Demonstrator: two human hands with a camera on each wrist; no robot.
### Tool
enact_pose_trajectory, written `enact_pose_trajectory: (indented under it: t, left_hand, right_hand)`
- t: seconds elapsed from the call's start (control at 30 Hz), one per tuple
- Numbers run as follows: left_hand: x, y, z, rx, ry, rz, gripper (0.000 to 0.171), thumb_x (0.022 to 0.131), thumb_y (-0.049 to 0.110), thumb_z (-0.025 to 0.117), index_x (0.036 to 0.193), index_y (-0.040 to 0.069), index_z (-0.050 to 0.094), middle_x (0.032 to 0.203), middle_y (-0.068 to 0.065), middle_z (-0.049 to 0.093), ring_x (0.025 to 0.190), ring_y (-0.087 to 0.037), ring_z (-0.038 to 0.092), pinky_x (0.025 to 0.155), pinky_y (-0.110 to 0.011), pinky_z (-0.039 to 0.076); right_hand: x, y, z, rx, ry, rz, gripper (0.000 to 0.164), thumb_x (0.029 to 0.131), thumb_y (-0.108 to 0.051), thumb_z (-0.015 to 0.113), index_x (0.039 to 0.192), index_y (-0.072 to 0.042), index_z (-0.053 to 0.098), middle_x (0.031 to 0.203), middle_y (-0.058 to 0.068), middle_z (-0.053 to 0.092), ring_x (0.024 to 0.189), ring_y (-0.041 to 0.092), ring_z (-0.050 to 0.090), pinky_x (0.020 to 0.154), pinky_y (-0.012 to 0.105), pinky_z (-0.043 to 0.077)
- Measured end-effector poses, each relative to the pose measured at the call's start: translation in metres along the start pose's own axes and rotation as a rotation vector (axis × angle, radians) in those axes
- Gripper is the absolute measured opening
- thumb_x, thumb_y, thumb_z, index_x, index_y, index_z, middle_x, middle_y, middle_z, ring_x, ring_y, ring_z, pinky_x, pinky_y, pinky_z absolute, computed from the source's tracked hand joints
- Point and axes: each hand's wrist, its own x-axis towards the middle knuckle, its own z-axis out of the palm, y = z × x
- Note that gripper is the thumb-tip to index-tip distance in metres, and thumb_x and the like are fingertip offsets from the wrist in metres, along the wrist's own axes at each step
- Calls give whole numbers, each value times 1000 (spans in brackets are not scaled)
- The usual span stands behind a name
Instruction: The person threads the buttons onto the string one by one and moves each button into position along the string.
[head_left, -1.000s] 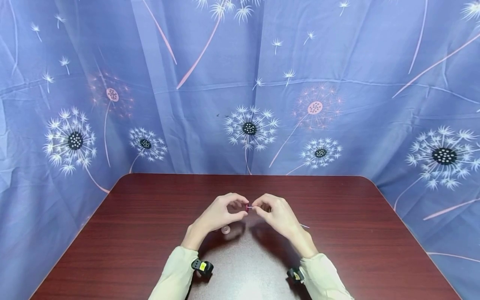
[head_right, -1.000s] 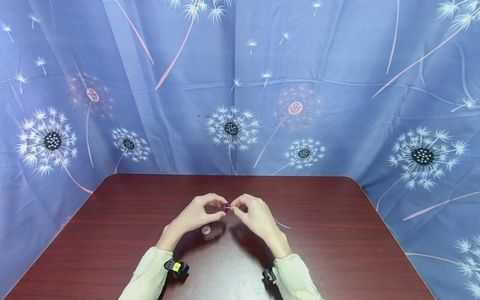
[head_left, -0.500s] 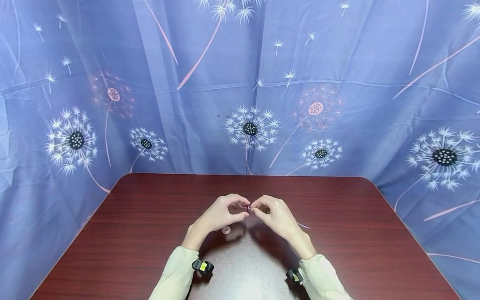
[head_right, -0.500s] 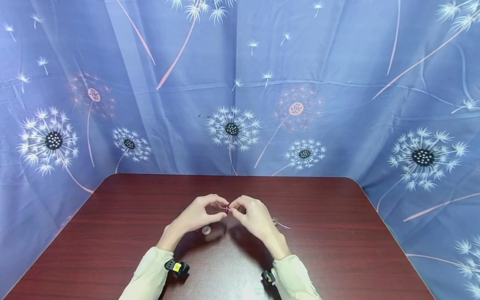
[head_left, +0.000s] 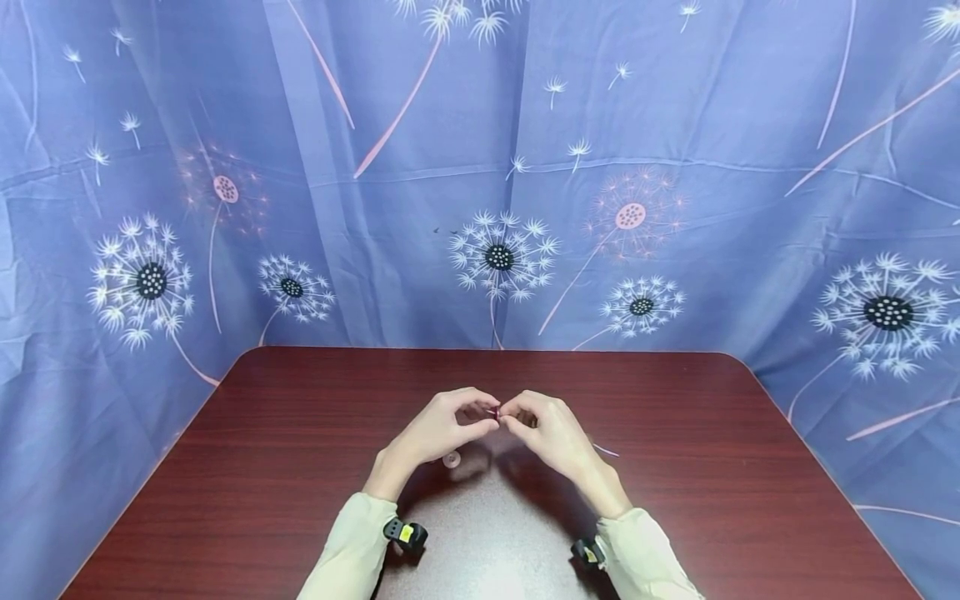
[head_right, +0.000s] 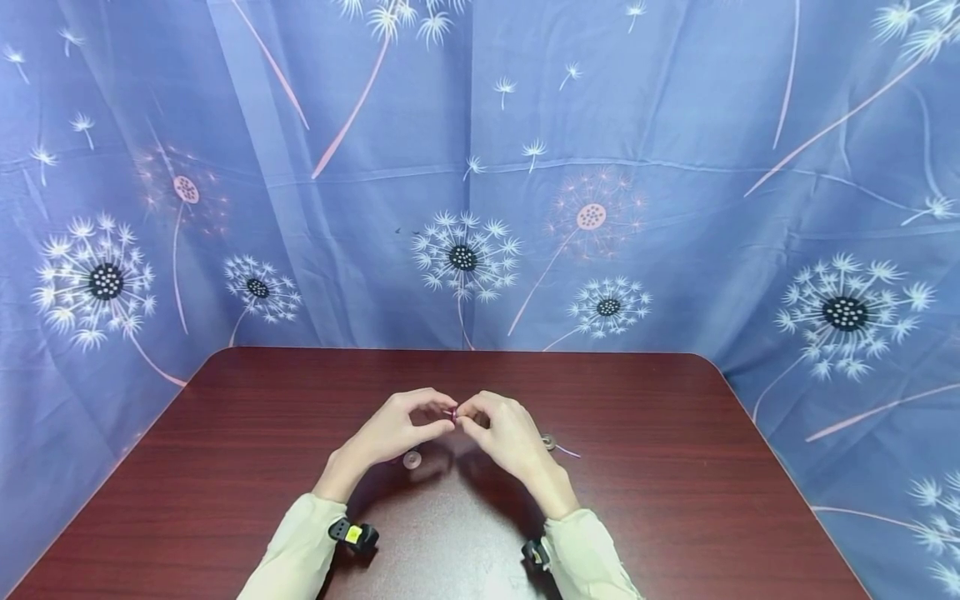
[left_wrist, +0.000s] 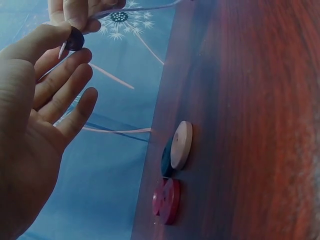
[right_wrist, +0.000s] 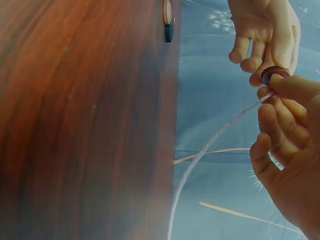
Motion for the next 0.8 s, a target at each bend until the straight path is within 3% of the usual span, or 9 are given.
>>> enact_pose_trajectory:
  t: [0.33, 0.6, 0.8]
  left_hand:
    - [1, -1, 2, -5, 50, -14, 18, 90, 30, 74, 107, 26, 71, 91, 14, 70, 84, -3, 66, 75, -25, 54]
    - [2, 0, 1, 27, 71, -22, 13, 91, 25, 73, 103, 21, 74, 88, 12, 71, 81, -3, 65, 75, -25, 54]
    - [1, 0, 2, 50, 96, -13, 13, 91, 26, 73, 101, 20, 75, 86, 12, 72, 78, -1, 64, 72, -27, 55]
  right_hand:
    - [0, 0, -3, 30, -80, -17, 14, 87, -15, 76, 101, -14, 73, 87, -6, 70, 73, 1, 61, 64, 21, 51]
    - [1, -1, -3, 18, -78, 24, 13, 85, -22, 78, 96, -19, 71, 82, -11, 69, 68, -1, 59, 64, 20, 51]
    - [0, -4, -3, 21, -71, 24, 20, 85, -20, 79, 101, -20, 65, 81, -12, 68, 66, 0, 58, 62, 21, 49]
